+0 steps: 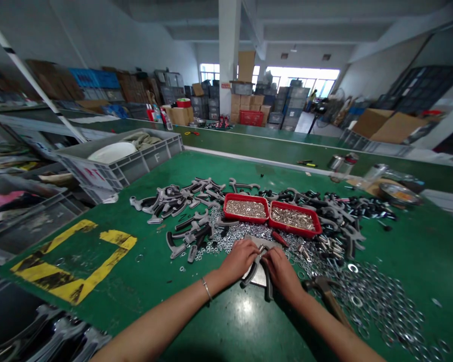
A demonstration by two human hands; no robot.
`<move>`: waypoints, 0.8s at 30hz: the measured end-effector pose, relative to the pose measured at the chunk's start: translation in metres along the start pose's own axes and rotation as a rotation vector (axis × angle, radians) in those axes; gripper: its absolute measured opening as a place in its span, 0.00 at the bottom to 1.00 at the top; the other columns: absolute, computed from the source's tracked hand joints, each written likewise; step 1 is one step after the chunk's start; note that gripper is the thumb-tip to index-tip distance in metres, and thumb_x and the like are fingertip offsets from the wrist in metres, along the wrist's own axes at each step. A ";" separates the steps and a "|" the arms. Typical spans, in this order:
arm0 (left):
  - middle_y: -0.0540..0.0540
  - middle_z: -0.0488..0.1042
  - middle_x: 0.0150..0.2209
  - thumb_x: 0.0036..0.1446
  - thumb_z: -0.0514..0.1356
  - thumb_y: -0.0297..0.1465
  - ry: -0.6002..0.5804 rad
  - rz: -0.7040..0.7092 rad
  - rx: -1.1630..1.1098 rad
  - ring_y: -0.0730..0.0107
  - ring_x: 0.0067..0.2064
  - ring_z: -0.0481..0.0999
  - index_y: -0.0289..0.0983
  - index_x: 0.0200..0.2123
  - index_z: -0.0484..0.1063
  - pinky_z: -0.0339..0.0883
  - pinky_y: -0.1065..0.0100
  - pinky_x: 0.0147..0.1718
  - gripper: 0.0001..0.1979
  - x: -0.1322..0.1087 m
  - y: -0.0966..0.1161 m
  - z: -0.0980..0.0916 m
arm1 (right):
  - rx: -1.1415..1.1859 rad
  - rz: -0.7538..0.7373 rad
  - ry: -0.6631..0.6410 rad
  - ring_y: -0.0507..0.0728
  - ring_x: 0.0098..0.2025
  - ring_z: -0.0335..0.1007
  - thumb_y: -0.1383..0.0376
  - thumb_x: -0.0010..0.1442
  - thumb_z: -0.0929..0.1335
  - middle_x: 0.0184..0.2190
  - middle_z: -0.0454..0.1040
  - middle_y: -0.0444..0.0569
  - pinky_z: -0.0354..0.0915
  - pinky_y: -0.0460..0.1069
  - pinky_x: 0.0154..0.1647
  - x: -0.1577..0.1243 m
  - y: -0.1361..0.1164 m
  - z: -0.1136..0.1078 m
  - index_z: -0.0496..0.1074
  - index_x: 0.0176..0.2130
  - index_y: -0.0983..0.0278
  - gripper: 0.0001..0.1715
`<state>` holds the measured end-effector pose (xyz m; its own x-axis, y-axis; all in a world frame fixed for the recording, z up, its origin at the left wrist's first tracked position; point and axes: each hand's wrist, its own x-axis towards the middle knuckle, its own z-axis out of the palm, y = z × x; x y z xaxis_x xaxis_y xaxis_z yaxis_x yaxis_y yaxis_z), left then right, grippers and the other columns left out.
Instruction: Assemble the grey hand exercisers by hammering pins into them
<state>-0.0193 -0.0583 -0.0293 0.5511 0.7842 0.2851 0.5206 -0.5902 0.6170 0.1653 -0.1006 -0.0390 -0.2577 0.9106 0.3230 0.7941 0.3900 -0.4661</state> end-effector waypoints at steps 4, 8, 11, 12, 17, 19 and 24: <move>0.46 0.76 0.43 0.65 0.56 0.28 -0.033 -0.031 0.004 0.63 0.49 0.71 0.39 0.42 0.78 0.61 0.57 0.51 0.10 0.000 0.002 -0.003 | 0.132 0.073 0.002 0.60 0.39 0.68 0.63 0.65 0.62 0.34 0.71 0.50 0.67 0.56 0.43 0.006 0.001 -0.008 0.69 0.33 0.61 0.10; 0.44 0.76 0.44 0.65 0.57 0.28 0.011 -0.043 -0.036 0.61 0.49 0.71 0.40 0.44 0.78 0.62 0.56 0.51 0.10 -0.006 0.017 -0.015 | 0.264 0.185 0.025 0.58 0.36 0.71 0.60 0.66 0.62 0.33 0.73 0.48 0.67 0.54 0.41 0.005 -0.012 -0.031 0.68 0.36 0.61 0.10; 0.45 0.77 0.42 0.65 0.58 0.31 0.084 -0.043 -0.208 0.62 0.47 0.72 0.42 0.44 0.78 0.62 0.57 0.51 0.09 -0.022 0.042 -0.029 | 0.497 0.290 -0.030 0.57 0.34 0.73 0.58 0.65 0.64 0.30 0.74 0.46 0.68 0.51 0.37 -0.011 -0.035 -0.049 0.67 0.36 0.61 0.10; 0.46 0.78 0.41 0.64 0.59 0.32 0.080 -0.053 -0.289 0.63 0.46 0.73 0.43 0.44 0.78 0.63 0.58 0.50 0.09 -0.028 0.050 -0.032 | 0.656 0.346 -0.079 0.56 0.32 0.74 0.57 0.64 0.66 0.29 0.74 0.44 0.68 0.50 0.36 -0.018 -0.042 -0.053 0.67 0.36 0.61 0.10; 0.48 0.78 0.33 0.59 0.64 0.34 -0.034 -0.179 -0.670 0.67 0.38 0.76 0.42 0.36 0.81 0.66 0.66 0.40 0.05 -0.049 0.068 -0.030 | 1.379 0.575 -0.230 0.51 0.21 0.69 0.55 0.54 0.75 0.22 0.69 0.38 0.65 0.46 0.24 -0.042 -0.060 -0.053 0.65 0.37 0.61 0.21; 0.47 0.77 0.32 0.57 0.66 0.35 -0.047 -0.219 -0.761 0.67 0.37 0.76 0.40 0.34 0.81 0.66 0.66 0.39 0.05 -0.049 0.065 -0.024 | 1.509 0.617 -0.223 0.49 0.19 0.63 0.55 0.53 0.76 0.20 0.66 0.36 0.64 0.44 0.22 -0.043 -0.060 -0.049 0.65 0.36 0.61 0.21; 0.47 0.76 0.31 0.55 0.67 0.37 -0.052 -0.233 -0.792 0.67 0.36 0.74 0.38 0.31 0.80 0.65 0.66 0.39 0.08 -0.038 0.056 -0.020 | 1.674 0.709 -0.251 0.46 0.20 0.57 0.60 0.55 0.76 0.21 0.65 0.37 0.65 0.42 0.22 -0.035 -0.053 -0.045 0.66 0.33 0.63 0.17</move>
<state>-0.0242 -0.1173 0.0087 0.5257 0.8482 0.0637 0.0219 -0.0884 0.9958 0.1572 -0.1589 0.0116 -0.3493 0.8803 -0.3209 -0.5000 -0.4648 -0.7307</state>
